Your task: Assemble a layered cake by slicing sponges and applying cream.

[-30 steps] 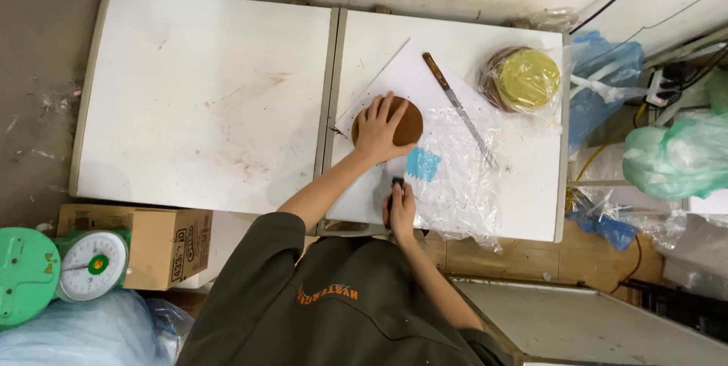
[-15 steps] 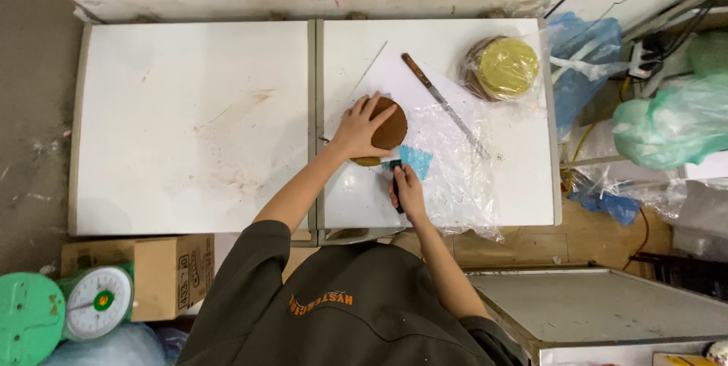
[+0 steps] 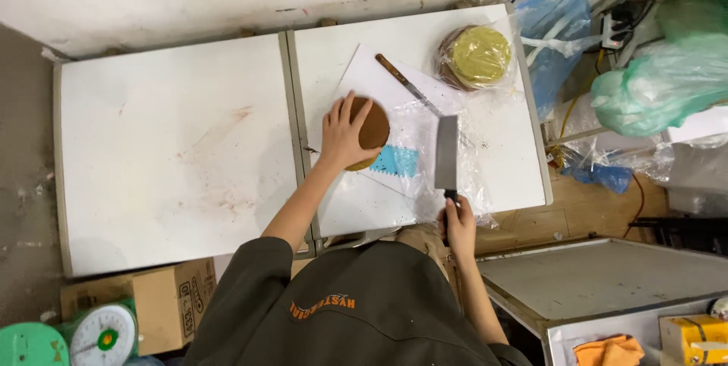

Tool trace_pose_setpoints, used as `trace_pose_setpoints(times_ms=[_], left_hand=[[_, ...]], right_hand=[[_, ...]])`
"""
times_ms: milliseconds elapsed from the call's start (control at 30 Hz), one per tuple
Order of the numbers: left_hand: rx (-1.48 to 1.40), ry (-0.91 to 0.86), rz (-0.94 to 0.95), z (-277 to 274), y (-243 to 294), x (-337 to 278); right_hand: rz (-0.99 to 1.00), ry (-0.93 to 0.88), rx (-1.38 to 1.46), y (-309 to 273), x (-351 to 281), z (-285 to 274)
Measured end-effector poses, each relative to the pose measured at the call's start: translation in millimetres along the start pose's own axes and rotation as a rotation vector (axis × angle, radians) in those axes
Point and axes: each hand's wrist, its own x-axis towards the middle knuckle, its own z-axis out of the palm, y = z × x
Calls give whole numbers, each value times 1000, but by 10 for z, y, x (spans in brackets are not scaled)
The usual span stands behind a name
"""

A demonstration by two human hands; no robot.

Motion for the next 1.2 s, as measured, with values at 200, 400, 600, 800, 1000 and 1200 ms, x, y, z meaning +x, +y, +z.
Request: trace_pose_setpoints(times_ms=[200,400,600,800,1000,1200], left_hand=[[171,-236,-102,-148,250,183],[130,-454,-161,-87,154,257],[85,-360,-102,-330,76,-17],[-494,-129,-575,414,-1081,-473],[-578,57,-550,455,-1011,-794],[-598,-159,-703,144,-482,-991]], right_hand=[[13,125,-8,288,-130,-254],[-13,76,-285,200,-31,-37],[-490,9,-577,139,428,228],[-667,-170,-670,51,846,351],[-743,-71,-759,77,1100,462],[-728,-77,-834,-15,1402,546]])
